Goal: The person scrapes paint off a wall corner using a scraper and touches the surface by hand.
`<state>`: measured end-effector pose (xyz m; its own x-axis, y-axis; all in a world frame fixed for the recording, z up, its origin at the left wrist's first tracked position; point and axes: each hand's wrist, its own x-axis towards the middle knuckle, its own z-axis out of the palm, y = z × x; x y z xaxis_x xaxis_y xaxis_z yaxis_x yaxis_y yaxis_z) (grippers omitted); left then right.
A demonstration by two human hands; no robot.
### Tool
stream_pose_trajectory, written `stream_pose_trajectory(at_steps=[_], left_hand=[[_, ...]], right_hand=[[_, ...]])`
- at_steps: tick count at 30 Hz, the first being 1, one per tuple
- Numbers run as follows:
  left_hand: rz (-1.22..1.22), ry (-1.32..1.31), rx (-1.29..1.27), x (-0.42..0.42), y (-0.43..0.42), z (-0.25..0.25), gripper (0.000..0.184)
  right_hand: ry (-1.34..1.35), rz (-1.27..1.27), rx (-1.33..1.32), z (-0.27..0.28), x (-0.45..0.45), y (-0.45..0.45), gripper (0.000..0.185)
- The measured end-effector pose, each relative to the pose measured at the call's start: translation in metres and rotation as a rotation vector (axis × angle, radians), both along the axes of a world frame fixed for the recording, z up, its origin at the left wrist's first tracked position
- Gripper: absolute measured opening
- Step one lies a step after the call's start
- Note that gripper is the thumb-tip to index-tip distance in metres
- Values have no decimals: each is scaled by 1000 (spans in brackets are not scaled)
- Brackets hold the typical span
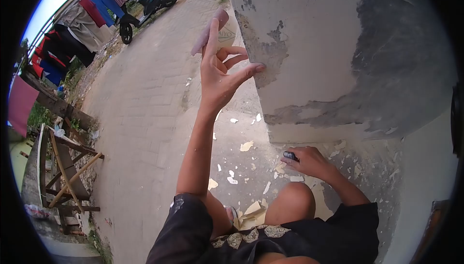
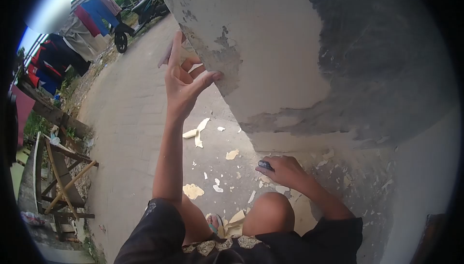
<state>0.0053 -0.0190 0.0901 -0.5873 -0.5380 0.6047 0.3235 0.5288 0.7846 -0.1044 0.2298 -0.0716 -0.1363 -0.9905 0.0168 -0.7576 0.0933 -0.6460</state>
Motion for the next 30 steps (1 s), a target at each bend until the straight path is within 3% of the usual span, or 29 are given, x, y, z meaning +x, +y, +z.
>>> stream_pose_trajectory(at_steps=[5,7,10,13,17,18,21,23,25,30], left_hand=[[-117,-10,130,2,9,11,116],[-136,34,48,0,-2,6,114],[-128,-24,45,2,-10,7,116],[-73,-57,-110,-5,-20,9,121],[-154,188,-209,-30,-33,20,126],[-183,258,-221,-37,-35,24,126],[-225,441,-216,-65,-40,25,128],[-250,540,-166,-80,-34,22,131],[-260,615,-88,-88,-28,18,135],[-303,654,-194,-98,-32,19,134]], right_hand=[[-310,-397,-149,-47,-9,66,25],[-552,-583,46,-71,-11,93,24],[-1002,-810,38,-90,-11,130,21],[-1146,-697,33,-88,-8,156,20],[-1258,-662,138,-59,19,160,38],[-1223,-728,160,-58,28,157,45],[-1014,-1091,329,-78,50,159,36],[-918,-1350,159,-73,68,157,36],[-711,-1518,44,-18,95,128,42],[-600,-1561,-613,78,162,24,39]])
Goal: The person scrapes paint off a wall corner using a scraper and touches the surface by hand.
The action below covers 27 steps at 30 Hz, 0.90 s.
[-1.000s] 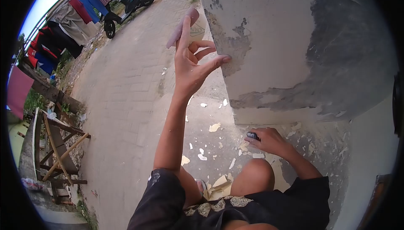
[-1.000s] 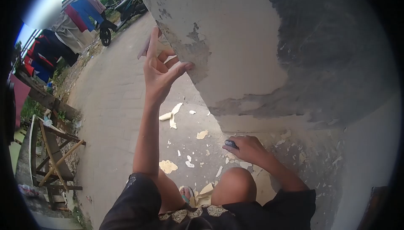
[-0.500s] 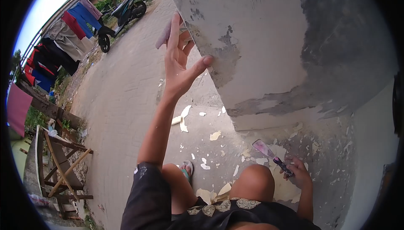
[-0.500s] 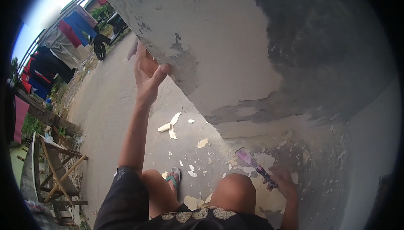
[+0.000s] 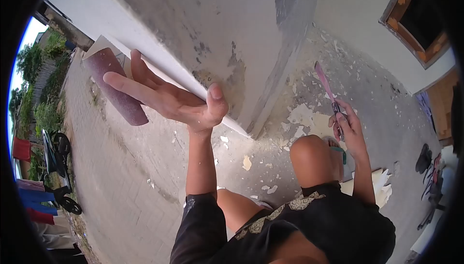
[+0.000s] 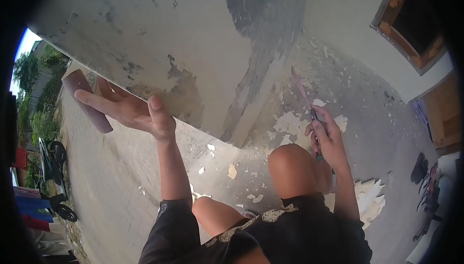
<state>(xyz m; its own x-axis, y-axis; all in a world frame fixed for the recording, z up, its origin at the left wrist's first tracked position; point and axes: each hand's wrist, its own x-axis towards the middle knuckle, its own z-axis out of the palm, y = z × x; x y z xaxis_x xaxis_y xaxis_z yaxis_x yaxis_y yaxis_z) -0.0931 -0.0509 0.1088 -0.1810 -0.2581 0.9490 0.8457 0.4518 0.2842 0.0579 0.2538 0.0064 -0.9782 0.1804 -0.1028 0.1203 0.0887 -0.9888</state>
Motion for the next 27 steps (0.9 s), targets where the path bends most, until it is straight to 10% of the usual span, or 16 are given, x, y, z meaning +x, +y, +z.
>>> stream_pose_trajectory(at_steps=[3,27], left_hand=[[102,-2,-177,-8,-14,-4,134],[379,-178,-327,24,-10,-29,97]], right_hand=[[372,-27,220,18,13,-71,38],[438,356,-80,57,10,-139,48]])
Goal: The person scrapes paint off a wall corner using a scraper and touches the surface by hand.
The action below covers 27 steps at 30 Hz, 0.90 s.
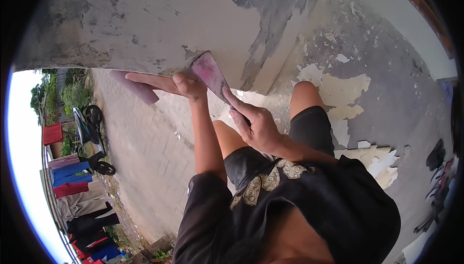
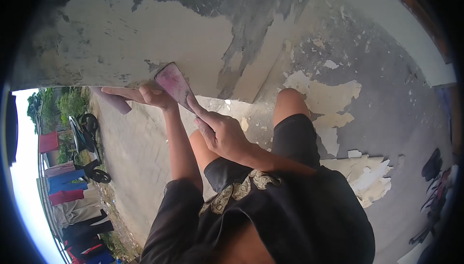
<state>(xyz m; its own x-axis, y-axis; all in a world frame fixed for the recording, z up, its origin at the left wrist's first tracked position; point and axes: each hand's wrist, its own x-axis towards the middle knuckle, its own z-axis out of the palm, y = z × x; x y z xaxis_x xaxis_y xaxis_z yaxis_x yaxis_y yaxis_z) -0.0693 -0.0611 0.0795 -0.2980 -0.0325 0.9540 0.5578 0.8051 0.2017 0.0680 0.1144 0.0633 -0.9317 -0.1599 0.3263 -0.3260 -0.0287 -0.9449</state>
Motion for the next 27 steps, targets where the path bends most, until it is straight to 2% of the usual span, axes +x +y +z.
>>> stream_pose_trajectory(at_steps=[2,9,12,16,17,19,22,26,27], left_hand=[[5,-35,8,5,-1,-10,94],[-53,-55,132,2,-10,-11,87],[-150,-49,267,-3,-9,1,84],[-344,-18,473,-8,5,21,79],[-396,4,501,-8,10,27,78],[-489,70,520,-5,21,36,77],[-636,2,700,-1,29,38,81],[-685,-5,726,2,32,40,80],[-677,9,744,2,35,42,82]], right_hand=[[99,-62,-83,-10,-6,-1,49],[41,-16,-159,-15,-4,-7,50],[25,6,-164,-18,15,-13,49],[65,-129,-59,-15,17,-30,46],[-82,-102,41,-8,15,-27,46],[82,-217,-34,-7,0,-38,45],[130,-298,-52,-3,4,-37,43],[37,-297,16,-5,15,-38,42],[-19,-285,37,10,7,-30,42]])
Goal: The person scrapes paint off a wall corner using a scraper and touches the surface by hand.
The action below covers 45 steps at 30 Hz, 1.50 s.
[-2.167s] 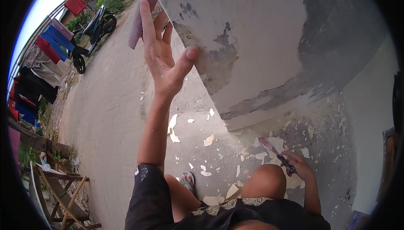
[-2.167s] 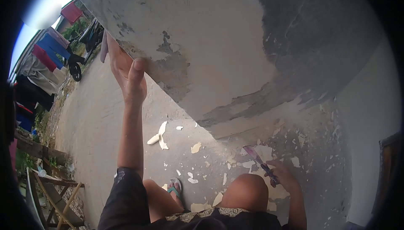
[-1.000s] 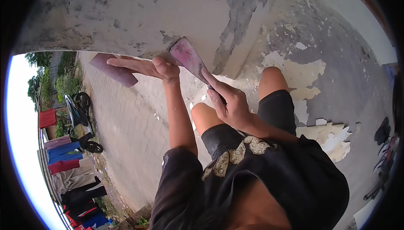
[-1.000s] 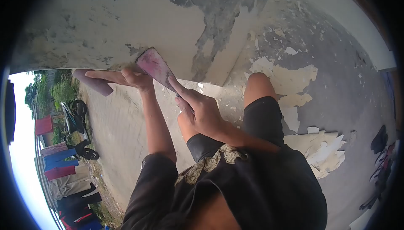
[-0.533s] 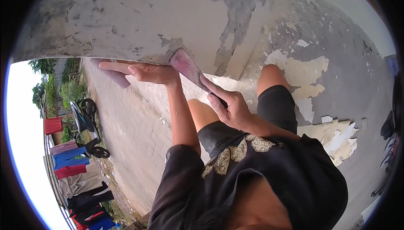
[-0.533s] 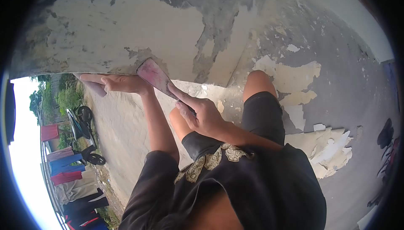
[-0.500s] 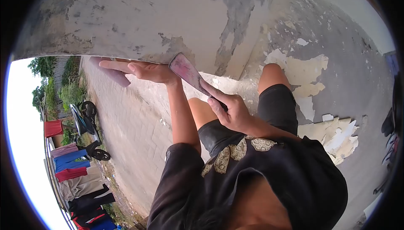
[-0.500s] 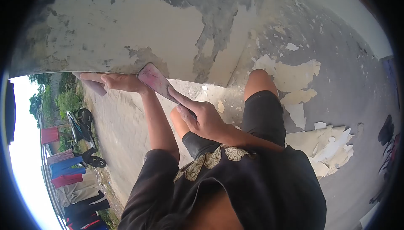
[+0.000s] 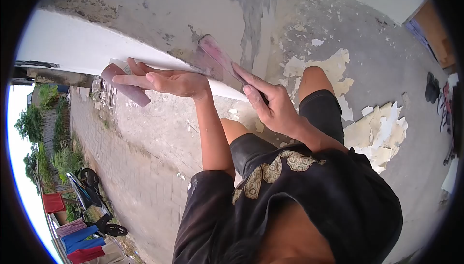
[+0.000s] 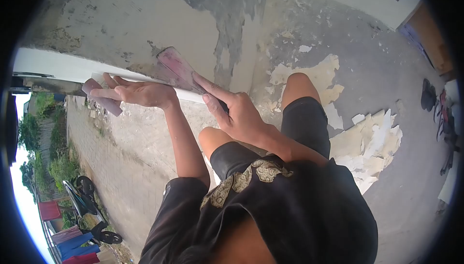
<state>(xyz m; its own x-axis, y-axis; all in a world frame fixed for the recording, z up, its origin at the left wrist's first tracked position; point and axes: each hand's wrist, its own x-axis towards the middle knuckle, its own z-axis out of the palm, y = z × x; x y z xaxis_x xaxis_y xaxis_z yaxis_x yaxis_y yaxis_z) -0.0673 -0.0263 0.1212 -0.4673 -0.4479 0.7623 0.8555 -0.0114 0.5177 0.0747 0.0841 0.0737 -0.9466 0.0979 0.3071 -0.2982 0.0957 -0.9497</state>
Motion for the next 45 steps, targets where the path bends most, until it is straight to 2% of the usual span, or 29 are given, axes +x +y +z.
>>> stream_pose_trajectory(at_steps=[3,6,7,8,9,11,15,17,20,26,32,36,39,40,42,44,45], left_hand=[[108,-45,-45,3,2,4,83],[55,-16,-39,-2,-1,4,85],[129,-8,-83,-4,-3,0,85],[199,-6,-134,-7,-7,-5,85],[266,5,-183,-6,-8,-4,85],[232,-31,-112,0,0,5,85],[200,-60,-94,1,1,4,87],[212,-62,-100,-1,0,2,88],[250,-48,-120,-3,0,1,88],[297,-34,-180,-5,0,0,83],[328,-42,-214,1,1,3,80],[343,-51,-254,1,0,3,82],[329,-32,-224,-2,-1,4,88],[317,-28,-217,0,0,5,88],[280,-34,-198,1,1,6,87],[227,-71,-180,5,3,6,85],[272,-68,-200,5,3,6,85]], right_hand=[[-11,15,-22,20,-9,9,42],[150,-16,26,4,-4,-1,42],[190,-32,63,6,-5,-4,42],[-36,37,20,11,2,5,42],[-57,59,12,12,1,7,42],[-99,103,-5,16,1,11,41],[59,48,23,-1,4,6,42],[-40,105,83,7,-7,15,42],[239,-35,175,-13,3,10,42],[7,48,107,12,-5,19,41],[59,-18,50,8,-17,19,41],[42,41,56,38,-35,36,41],[89,110,-75,-13,5,14,42],[166,49,-55,-23,7,2,42],[153,31,-38,-25,9,-7,43],[-42,116,-52,-15,16,-6,43],[-9,85,-57,-17,16,-7,44]])
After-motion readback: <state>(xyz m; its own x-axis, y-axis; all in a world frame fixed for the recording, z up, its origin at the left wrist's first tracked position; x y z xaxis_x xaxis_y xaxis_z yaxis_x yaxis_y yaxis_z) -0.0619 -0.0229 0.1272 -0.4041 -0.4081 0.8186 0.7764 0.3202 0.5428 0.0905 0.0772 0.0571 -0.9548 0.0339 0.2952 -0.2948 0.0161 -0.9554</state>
